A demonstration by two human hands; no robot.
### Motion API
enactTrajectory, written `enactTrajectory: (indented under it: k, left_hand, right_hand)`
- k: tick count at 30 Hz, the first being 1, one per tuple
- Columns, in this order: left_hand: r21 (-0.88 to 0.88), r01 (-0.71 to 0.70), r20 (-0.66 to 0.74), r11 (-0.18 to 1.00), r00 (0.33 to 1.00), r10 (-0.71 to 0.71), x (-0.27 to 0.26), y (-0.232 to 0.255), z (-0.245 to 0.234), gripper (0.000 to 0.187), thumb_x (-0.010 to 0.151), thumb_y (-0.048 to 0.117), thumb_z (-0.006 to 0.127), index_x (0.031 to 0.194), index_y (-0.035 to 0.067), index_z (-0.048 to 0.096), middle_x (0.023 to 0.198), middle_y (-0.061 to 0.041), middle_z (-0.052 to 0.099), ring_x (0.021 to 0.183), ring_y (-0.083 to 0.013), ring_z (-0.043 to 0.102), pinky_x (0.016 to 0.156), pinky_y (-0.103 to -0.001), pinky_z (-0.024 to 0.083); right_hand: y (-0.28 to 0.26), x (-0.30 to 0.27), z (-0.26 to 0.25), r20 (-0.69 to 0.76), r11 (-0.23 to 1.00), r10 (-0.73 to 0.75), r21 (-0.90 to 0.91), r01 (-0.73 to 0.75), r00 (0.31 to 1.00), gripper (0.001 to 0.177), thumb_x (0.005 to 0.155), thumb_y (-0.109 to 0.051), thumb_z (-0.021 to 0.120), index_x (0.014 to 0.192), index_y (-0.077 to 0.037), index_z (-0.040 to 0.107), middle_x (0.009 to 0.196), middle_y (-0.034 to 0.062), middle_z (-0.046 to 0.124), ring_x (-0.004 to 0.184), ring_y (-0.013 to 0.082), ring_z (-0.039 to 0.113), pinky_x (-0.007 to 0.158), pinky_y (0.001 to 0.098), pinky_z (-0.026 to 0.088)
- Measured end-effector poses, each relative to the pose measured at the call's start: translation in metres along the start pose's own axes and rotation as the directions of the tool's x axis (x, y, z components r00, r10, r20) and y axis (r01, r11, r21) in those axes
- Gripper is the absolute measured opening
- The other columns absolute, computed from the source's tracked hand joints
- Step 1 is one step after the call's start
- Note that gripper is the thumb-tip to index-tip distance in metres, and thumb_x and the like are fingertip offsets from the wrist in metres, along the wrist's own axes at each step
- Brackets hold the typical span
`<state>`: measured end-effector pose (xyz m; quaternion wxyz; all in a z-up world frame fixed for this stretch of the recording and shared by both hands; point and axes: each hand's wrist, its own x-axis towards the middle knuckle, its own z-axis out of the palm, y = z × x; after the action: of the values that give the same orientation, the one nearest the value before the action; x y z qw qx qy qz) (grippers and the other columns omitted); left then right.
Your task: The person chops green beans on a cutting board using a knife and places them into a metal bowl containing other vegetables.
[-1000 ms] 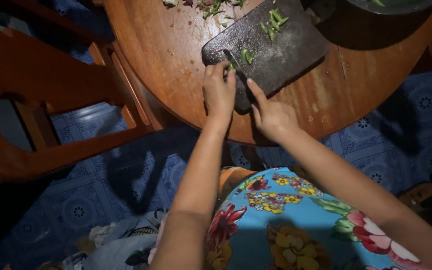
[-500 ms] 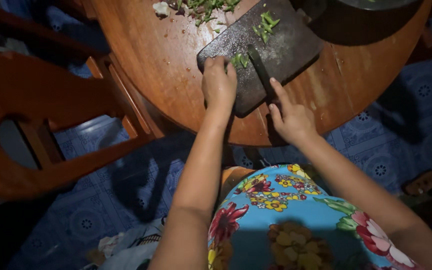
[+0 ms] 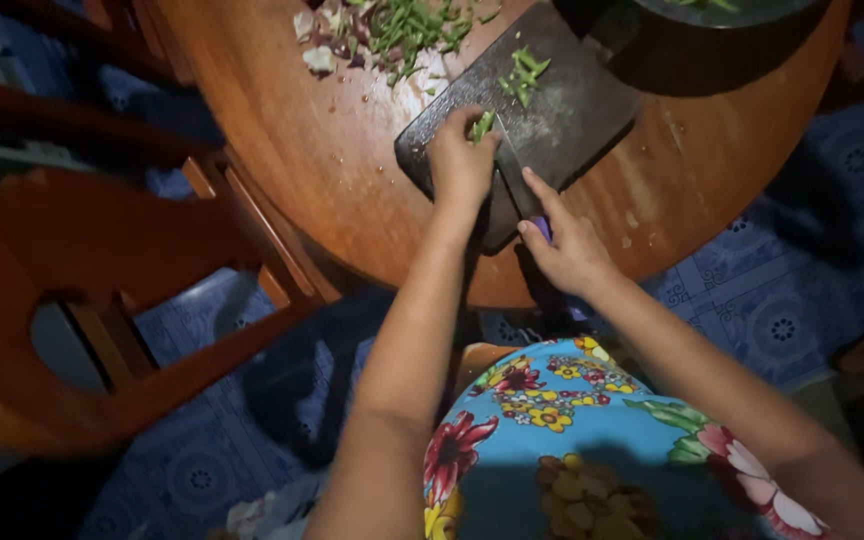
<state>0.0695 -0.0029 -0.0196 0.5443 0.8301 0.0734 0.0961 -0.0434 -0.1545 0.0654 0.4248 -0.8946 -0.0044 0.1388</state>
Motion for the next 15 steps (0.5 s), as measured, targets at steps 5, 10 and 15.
enactTrajectory:
  k: [5, 10, 15]
  left_hand:
    - [-0.119, 0.071, 0.033, 0.99, 0.997, -0.067, 0.021, -0.001, 0.021, 0.028, 0.076, 0.007, 0.076, 0.104, 0.005, 0.075, 0.091, -0.013, 0.078, 0.082, -0.0301, 0.077, 0.079, -0.039, 0.06]
    - [0.083, -0.078, 0.004, 0.994, 0.997, 0.078, 0.047, 0.008, 0.045, 0.037, 0.071, 0.005, 0.077, 0.108, 0.002, 0.072, 0.102, -0.021, 0.073, 0.1, -0.0387, 0.068, 0.092, -0.044, 0.054]
    - [0.12, -0.081, 0.0, 0.989, 0.997, 0.082, 0.046, 0.037, 0.058, 0.057, 0.064, 0.001, 0.078, 0.12, 0.0, 0.068, 0.107, -0.029, 0.059, 0.102, -0.0449, 0.06, 0.094, -0.044, 0.049]
  right_hand:
    - [-0.002, 0.006, -0.015, -0.067, 0.988, 0.095, -0.117, -0.103, 0.993, 0.071, 0.095, -0.024, 0.065, 0.16, -0.032, 0.036, 0.064, 0.0199, 0.062, 0.058, 0.0366, 0.065, 0.061, 0.0475, 0.052]
    - [0.028, 0.03, -0.042, -0.168, 0.977, 0.074, -0.184, -0.106, 0.983, 0.071, 0.097, -0.026, 0.063, 0.161, -0.034, 0.032, 0.069, 0.019, 0.065, 0.064, 0.04, 0.068, 0.062, 0.0525, 0.053]
    - [0.054, 0.059, -0.068, -0.073, 0.938, -0.004, -0.347, -0.022, 0.997, 0.073, 0.095, -0.031, 0.063, 0.161, -0.035, 0.03, 0.069, 0.0173, 0.067, 0.064, 0.0413, 0.068, 0.064, 0.0553, 0.054]
